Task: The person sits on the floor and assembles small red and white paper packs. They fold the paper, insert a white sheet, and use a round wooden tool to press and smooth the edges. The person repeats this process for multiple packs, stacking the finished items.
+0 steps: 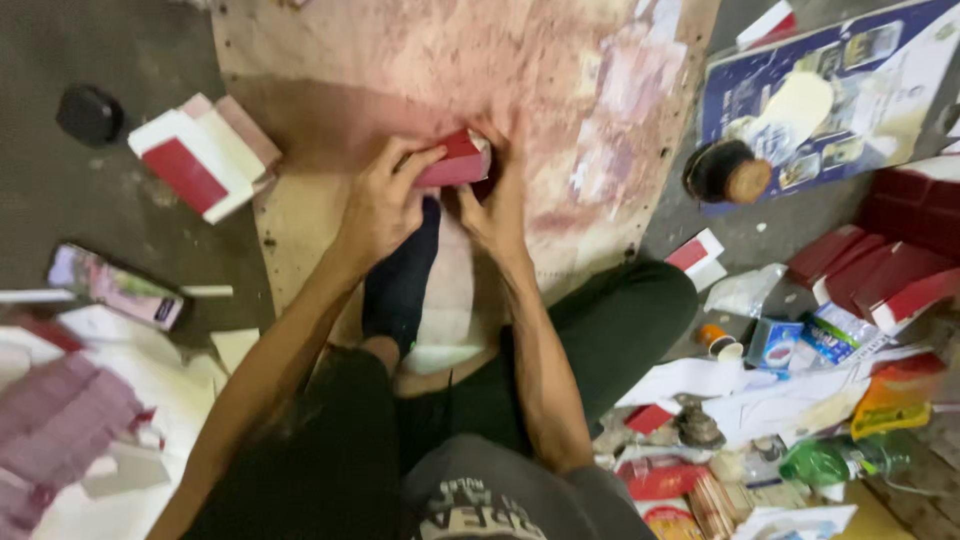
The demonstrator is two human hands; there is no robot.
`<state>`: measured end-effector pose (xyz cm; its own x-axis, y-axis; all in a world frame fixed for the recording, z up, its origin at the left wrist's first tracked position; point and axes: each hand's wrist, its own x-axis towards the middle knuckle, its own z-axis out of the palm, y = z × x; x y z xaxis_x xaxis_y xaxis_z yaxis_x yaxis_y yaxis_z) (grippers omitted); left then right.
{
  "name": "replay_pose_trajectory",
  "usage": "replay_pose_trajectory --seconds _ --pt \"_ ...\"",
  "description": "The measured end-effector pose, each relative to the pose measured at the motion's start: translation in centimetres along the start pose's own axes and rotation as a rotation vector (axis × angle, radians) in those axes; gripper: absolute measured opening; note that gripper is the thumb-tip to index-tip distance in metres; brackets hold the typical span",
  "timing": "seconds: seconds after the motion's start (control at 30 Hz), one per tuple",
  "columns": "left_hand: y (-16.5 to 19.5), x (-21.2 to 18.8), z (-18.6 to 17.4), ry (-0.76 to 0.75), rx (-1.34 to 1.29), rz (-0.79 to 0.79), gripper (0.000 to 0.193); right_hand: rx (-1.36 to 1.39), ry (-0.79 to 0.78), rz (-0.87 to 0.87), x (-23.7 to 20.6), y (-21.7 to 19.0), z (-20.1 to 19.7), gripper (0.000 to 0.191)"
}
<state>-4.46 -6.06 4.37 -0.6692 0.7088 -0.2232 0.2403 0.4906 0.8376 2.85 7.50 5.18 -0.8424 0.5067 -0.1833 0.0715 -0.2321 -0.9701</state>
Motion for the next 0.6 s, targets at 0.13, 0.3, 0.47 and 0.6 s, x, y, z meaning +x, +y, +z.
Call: replay_pose_trajectory --seconds 0.13,0.3,0.47,0.6 --pt "-1.0 -0.2 0.6 -0.217 -1.181 -0.397 0.046 0.040 -0.063 0.332 -1.1 0.2 -2.0 0.043" --pt "-1.8 -0.5 1.1 -0.111 -1.055 -0.365 0.039 -0.597 0.047 -0.170 -2.9 0.3 -0.9 0.038" --pt "-2.2 -0.6 1.1 -0.210 -1.034 -0.336 0.036 0.102 0.184 0.102 -2.0 1.5 0.9 0.046" --pt "-2.4 -0.7 1.0 -0.200 -0.867 -0.352 0.034 -0.297 0.019 -0.227 -1.6 0.8 1.0 0.024"
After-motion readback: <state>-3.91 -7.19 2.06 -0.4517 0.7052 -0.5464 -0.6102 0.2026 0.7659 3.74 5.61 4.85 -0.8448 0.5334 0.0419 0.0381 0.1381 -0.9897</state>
